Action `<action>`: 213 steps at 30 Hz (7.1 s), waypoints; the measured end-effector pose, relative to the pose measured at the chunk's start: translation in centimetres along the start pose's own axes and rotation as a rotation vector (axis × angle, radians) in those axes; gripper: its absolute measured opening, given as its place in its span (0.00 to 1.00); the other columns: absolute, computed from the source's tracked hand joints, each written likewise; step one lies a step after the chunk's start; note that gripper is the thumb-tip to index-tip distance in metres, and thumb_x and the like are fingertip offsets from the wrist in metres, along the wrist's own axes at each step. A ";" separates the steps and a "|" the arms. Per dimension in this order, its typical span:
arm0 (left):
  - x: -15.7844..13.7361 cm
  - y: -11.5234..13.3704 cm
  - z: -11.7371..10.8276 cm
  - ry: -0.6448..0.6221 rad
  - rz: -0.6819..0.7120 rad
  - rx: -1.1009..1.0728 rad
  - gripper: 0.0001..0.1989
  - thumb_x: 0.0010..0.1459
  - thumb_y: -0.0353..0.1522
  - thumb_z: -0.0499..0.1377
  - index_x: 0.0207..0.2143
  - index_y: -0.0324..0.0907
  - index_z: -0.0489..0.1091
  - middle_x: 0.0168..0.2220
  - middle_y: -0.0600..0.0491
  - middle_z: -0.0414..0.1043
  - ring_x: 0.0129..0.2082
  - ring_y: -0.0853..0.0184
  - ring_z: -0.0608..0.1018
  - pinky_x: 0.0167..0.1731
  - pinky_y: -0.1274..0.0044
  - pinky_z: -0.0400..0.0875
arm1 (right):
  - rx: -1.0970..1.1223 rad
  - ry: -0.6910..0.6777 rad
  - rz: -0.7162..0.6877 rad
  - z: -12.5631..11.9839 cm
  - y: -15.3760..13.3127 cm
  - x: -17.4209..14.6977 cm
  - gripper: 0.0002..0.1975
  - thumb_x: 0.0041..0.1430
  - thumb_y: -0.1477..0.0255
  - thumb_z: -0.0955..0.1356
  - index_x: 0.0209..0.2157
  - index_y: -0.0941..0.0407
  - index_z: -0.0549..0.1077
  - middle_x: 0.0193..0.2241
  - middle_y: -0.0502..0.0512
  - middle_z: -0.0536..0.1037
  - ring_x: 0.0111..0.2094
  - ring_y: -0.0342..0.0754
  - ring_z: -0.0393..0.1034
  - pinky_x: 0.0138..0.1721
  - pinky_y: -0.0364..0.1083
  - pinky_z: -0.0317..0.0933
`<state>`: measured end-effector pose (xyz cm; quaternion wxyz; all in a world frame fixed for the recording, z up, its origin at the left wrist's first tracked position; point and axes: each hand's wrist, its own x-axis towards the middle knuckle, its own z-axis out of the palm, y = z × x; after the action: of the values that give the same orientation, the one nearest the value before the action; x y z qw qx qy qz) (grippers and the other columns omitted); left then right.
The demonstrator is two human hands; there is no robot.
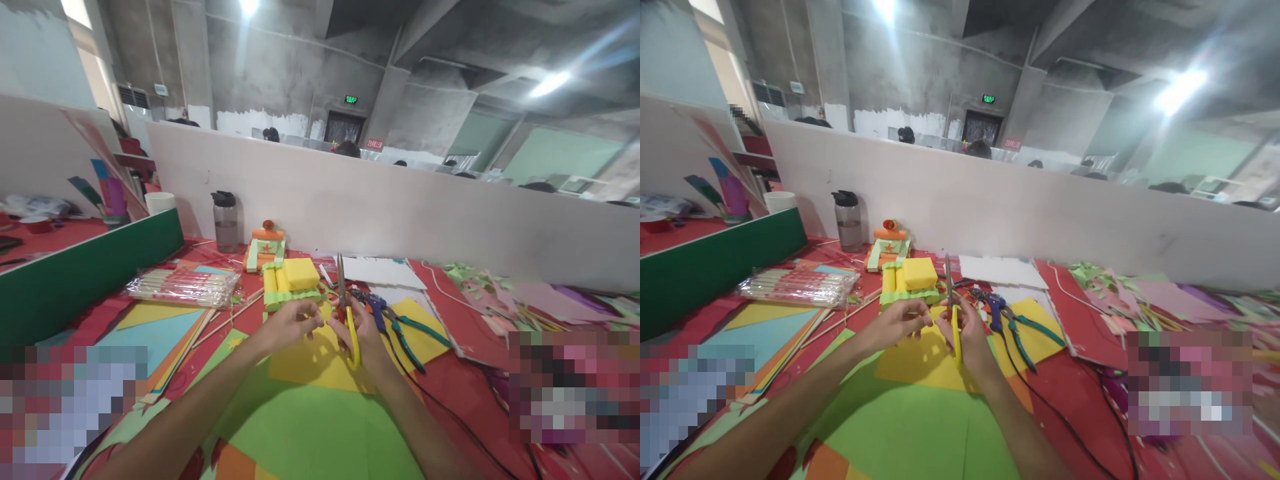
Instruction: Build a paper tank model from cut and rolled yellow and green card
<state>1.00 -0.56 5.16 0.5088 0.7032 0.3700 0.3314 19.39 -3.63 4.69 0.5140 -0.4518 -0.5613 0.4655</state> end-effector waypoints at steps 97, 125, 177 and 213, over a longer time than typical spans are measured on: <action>0.3 0.7 -1.4 0.264 0.009 -0.277 0.13 0.54 0.41 0.61 0.27 0.41 0.65 0.20 0.60 0.66 0.19 0.73 0.70 0.23 0.81 0.63 | -0.140 -0.323 0.197 -0.5 0.4 0.0 0.29 0.51 0.46 0.70 0.42 0.56 0.69 0.21 0.45 0.71 0.11 0.35 0.52 0.10 0.37 0.50; 0.2 0.7 -1.4 0.212 0.083 -0.111 0.18 0.59 0.45 0.57 0.27 0.40 0.70 0.22 0.56 0.67 0.21 0.72 0.70 0.24 0.80 0.63 | -0.073 -0.390 0.087 -0.4 1.7 -0.7 0.36 0.52 0.38 0.64 0.47 0.55 0.65 0.25 0.46 0.71 0.11 0.34 0.54 0.10 0.36 0.50; 0.1 0.0 -1.5 -0.079 0.001 0.022 0.18 0.61 0.46 0.55 0.36 0.40 0.70 0.37 0.52 0.73 0.27 0.71 0.73 0.27 0.80 0.65 | -0.084 -0.034 0.042 -0.5 0.2 0.2 0.21 0.52 0.61 0.73 0.45 0.52 0.69 0.29 0.46 0.73 0.15 0.36 0.55 0.14 0.38 0.52; -1.1 1.8 -7.6 0.183 0.075 0.307 0.12 0.61 0.43 0.55 0.33 0.43 0.66 0.22 0.58 0.71 0.21 0.70 0.69 0.24 0.79 0.60 | -1.035 -0.280 -0.157 -2.9 -0.1 0.4 0.11 0.52 0.72 0.73 0.40 0.53 0.76 0.35 0.55 0.79 0.36 0.52 0.71 0.36 0.46 0.60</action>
<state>-5.60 1.74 8.80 0.3470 0.7529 0.4344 0.3522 22.28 -3.11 4.95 0.1778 -0.5361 -0.8125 0.1443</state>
